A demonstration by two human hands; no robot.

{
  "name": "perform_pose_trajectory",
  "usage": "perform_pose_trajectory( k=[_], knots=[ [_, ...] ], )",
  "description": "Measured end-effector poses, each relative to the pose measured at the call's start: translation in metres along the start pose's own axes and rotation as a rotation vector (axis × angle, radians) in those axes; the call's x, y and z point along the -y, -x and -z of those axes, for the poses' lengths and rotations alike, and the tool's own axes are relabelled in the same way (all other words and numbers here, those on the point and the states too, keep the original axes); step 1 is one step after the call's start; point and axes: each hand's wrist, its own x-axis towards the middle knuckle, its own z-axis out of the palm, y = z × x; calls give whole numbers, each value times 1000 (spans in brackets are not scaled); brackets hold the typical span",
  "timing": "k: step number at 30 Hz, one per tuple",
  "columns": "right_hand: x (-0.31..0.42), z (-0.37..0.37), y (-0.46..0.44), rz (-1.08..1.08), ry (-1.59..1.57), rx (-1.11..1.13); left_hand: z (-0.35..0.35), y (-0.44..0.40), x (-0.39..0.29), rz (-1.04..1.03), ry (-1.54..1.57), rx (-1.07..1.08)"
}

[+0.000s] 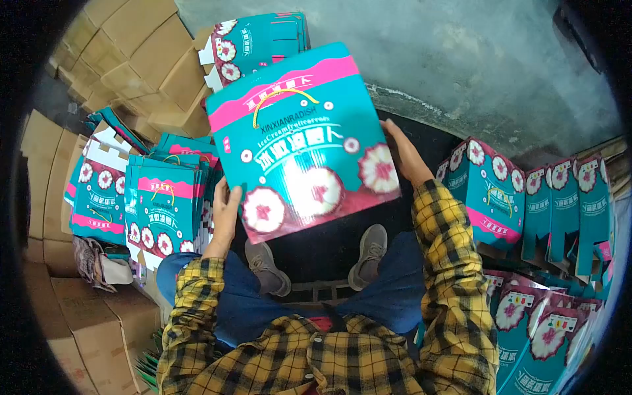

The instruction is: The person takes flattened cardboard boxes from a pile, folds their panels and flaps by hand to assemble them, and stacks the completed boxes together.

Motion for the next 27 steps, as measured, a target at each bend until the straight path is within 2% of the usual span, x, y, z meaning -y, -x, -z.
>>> perform_pose_trajectory(
  k=[1,2,3,5,6,9,10,11,13,14,16,17,19,20,21,22,23,25,27],
  knots=[
    [0,5,-7,62,58,-43,5,-2,-1,102,157,-27],
    [0,13,-6,29,131,-130,8,-3,-1,207,313,-52],
    [-5,16,-8,28,131,-131,5,-3,-8,209,313,-50],
    [-24,20,-12,11,81,-273,0,3,-19,430,377,-105],
    [-33,25,-13,3,80,-275,0,5,-16,438,375,-105],
    [-59,48,-4,134,585,29,-3,13,-4,533,446,2],
    [-55,31,2,10,268,-35,7,14,33,664,539,24],
    [-62,36,-4,-3,267,-48,10,16,49,680,540,32],
    [-77,47,-22,-342,140,-121,11,20,65,583,121,70],
    [-77,47,-18,-353,139,-128,12,21,71,626,91,38],
    [-55,22,-9,-478,247,-106,8,23,72,564,-63,26],
    [-57,23,-7,-481,247,-106,6,21,78,550,-183,-1],
    [-64,26,-2,-202,526,52,1,21,60,480,-219,24],
    [-63,29,-4,-206,524,52,-4,21,52,408,-254,46],
    [-58,30,-10,-354,890,62,-7,21,51,412,-256,46],
    [-56,30,-14,-502,1256,74,-9,21,50,252,-360,10],
    [-55,30,-12,-508,1255,79,-12,22,50,91,-462,-24],
    [-35,15,-5,-175,1688,148,-18,20,33,69,-443,-45],
    [-31,-6,-1,-108,1736,160,-18,19,17,-16,-519,71]
  ],
)
